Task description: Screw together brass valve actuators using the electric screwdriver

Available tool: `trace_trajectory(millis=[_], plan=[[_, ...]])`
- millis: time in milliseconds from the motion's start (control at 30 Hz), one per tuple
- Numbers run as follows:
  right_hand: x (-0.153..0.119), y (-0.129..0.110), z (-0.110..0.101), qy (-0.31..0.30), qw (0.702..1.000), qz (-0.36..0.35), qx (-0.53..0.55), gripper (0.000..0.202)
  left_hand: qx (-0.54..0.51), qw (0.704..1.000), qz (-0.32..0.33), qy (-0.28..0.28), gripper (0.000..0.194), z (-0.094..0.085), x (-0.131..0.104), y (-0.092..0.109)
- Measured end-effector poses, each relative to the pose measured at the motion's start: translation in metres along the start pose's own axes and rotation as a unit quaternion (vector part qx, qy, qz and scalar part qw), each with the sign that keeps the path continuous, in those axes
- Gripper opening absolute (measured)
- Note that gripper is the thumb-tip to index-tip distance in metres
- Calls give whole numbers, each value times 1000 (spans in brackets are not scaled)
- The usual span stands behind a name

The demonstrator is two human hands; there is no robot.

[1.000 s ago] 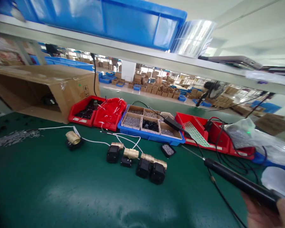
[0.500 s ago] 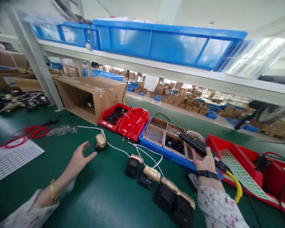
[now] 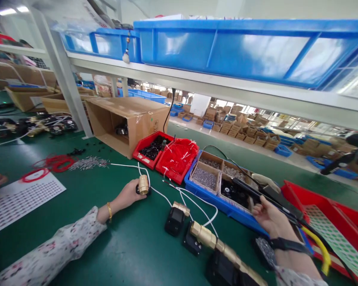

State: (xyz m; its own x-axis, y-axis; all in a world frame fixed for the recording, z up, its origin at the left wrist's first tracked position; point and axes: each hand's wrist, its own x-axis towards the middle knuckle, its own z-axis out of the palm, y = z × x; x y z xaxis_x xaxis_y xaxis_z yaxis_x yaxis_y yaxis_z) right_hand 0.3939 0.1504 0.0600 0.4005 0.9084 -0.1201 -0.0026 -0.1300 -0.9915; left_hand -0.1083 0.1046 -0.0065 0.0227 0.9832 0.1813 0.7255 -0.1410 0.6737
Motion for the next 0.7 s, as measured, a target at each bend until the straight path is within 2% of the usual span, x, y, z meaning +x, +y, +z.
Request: trace_trajectory(millis=[67, 167, 300, 400, 467, 567, 700], plan=[[-8, 0, 22, -28, 998, -14, -46, 28, -3, 1000, 19, -23, 37, 3, 4, 6], [-17, -6, 64, -81, 982, -88, -144, 18, -6, 997, 49, -54, 40, 6, 13, 13], [-14, -15, 115, -159, 917, -181, -319, 16, 11, 995, 78, -67, 33, 4, 26, 22], [-3, -13, 139, -187, 859, -215, -425, 18, 28, 992, 105, -59, 30, -4, 33, 34], [4, -7, 150, -198, 825, -226, -479, 21, 42, 990, 124, -44, 29, -16, 36, 47], [15, 2, 159, -219, 783, -237, -532, 25, 67, 987, 148, -8, 22, -42, 37, 71], [25, 8, 165, -247, 746, -239, -571, 25, 113, 980, 163, 31, 14, -80, 24, 107]])
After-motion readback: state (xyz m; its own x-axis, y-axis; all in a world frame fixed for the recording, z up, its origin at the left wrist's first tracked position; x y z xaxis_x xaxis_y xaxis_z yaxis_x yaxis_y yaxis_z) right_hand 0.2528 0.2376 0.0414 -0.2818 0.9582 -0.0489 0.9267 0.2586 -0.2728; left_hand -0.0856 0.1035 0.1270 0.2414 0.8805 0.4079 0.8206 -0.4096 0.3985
